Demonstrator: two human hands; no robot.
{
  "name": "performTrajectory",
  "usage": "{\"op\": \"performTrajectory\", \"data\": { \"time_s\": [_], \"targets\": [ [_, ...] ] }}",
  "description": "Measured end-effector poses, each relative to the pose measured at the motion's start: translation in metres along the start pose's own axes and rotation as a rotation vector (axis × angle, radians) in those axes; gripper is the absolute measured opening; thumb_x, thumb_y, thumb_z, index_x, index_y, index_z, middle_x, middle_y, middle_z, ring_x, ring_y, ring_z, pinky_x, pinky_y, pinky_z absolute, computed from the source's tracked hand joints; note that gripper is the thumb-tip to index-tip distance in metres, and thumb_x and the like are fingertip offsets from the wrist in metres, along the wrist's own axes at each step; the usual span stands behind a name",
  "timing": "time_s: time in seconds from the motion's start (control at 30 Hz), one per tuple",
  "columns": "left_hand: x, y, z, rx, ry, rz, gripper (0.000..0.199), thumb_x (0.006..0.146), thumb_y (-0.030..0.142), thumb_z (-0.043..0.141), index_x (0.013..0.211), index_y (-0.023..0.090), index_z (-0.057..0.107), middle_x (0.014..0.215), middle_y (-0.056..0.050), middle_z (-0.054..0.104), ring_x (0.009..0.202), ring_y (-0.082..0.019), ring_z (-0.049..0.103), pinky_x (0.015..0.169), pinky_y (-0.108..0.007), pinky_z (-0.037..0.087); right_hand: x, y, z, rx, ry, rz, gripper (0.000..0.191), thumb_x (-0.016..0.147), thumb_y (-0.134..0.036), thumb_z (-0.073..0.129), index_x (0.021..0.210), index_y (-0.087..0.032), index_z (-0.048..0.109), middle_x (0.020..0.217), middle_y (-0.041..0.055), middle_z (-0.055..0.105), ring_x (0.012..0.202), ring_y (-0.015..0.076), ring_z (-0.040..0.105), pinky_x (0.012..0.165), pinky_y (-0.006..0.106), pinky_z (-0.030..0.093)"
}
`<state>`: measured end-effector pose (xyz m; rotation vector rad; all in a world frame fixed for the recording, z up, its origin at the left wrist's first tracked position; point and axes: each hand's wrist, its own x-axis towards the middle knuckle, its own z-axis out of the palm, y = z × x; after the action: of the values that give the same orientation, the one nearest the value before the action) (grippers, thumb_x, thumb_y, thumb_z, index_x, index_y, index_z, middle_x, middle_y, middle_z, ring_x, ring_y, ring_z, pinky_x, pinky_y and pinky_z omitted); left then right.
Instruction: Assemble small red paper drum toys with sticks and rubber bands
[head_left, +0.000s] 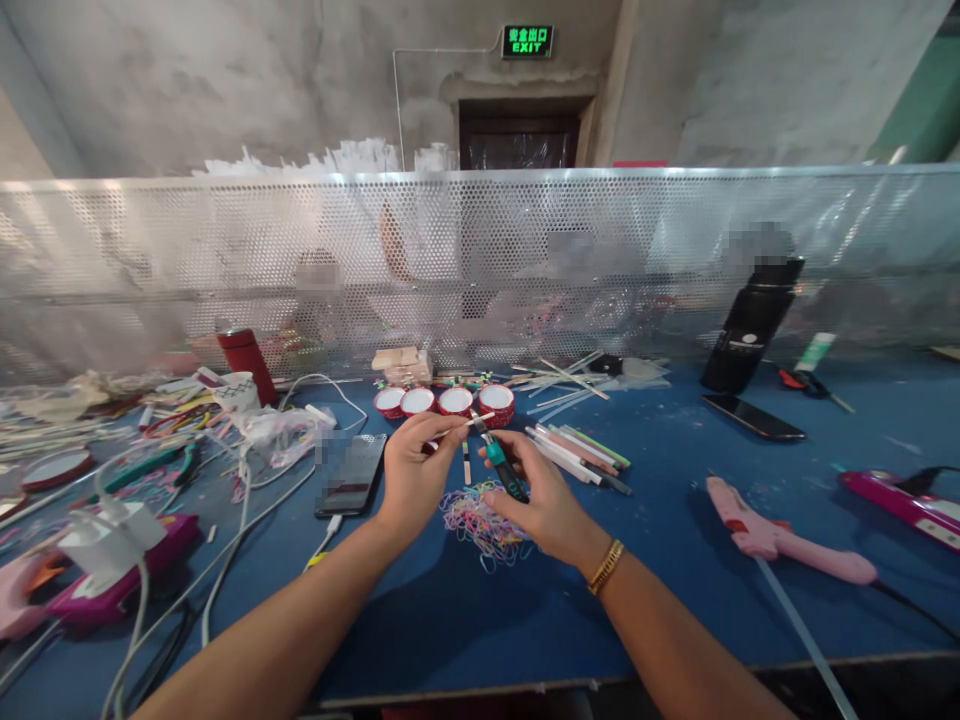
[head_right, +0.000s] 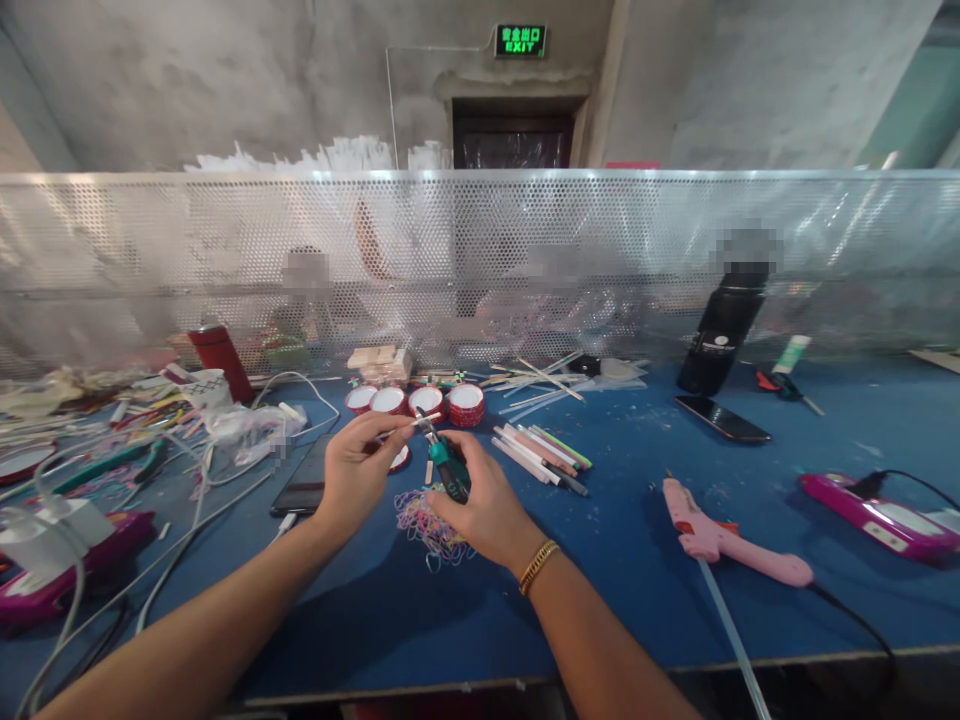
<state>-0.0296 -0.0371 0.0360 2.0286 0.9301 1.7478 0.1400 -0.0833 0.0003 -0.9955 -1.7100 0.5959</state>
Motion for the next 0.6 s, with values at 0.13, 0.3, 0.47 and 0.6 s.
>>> {"op": "performTrajectory", "data": {
  "time_s": [0.13, 0.3, 0.47, 0.6],
  "targets": [
    [-0.0004, -0.0013, 0.0002, 0.014, -0.008, 0.018, 0.01, 0.083, 0.025, 0.067, 0.082, 0.023, 0.076, 0.079, -0.004, 0.071, 0.075, -0.016, 0.062, 0.063, -0.026, 0.046, 0.0001, 0.0012, 0.0001, -0.001, -0.009, 0.0, 0.055, 0.078, -0.023, 0.067, 0.129, -0.027, 0.047, 0.118, 0.0062, 0.059, 0.105, 0.0236, 0.057, 0.094, 0.042, 0.046],
    [-0.0008, -0.0027, 0.0002, 0.048, -0.022, 0.019, 0.009, 0.084, 0.024, 0.066, 0.083, 0.021, 0.075, 0.079, -0.003, 0.071, 0.075, -0.015, 0.062, 0.063, -0.025, 0.047, -0.0003, 0.0013, -0.0003, 0.009, -0.021, 0.008, 0.055, 0.078, -0.024, 0.067, 0.129, -0.027, 0.046, 0.12, 0.0059, 0.058, 0.107, 0.0232, 0.057, 0.096, 0.042, 0.046],
    [-0.0012, -0.0032, 0.0011, 0.053, -0.02, 0.016, 0.008, 0.084, 0.022, 0.067, 0.083, 0.021, 0.074, 0.08, -0.002, 0.071, 0.075, -0.014, 0.062, 0.063, -0.024, 0.047, -0.0007, 0.0007, -0.0006, 0.012, -0.028, 0.018, 0.054, 0.078, -0.025, 0.067, 0.128, -0.027, 0.046, 0.117, 0.0057, 0.058, 0.105, 0.0229, 0.057, 0.094, 0.041, 0.047],
    [-0.0017, -0.0027, 0.0016, 0.056, -0.02, 0.023, 0.008, 0.084, 0.023, 0.067, 0.084, 0.021, 0.074, 0.08, -0.002, 0.071, 0.075, -0.014, 0.062, 0.062, -0.024, 0.046, -0.0014, 0.0009, -0.0003, 0.024, -0.026, 0.032, 0.053, 0.079, -0.024, 0.067, 0.127, -0.027, 0.046, 0.112, 0.0049, 0.06, 0.101, 0.0221, 0.059, 0.091, 0.04, 0.048]
  ]
}}
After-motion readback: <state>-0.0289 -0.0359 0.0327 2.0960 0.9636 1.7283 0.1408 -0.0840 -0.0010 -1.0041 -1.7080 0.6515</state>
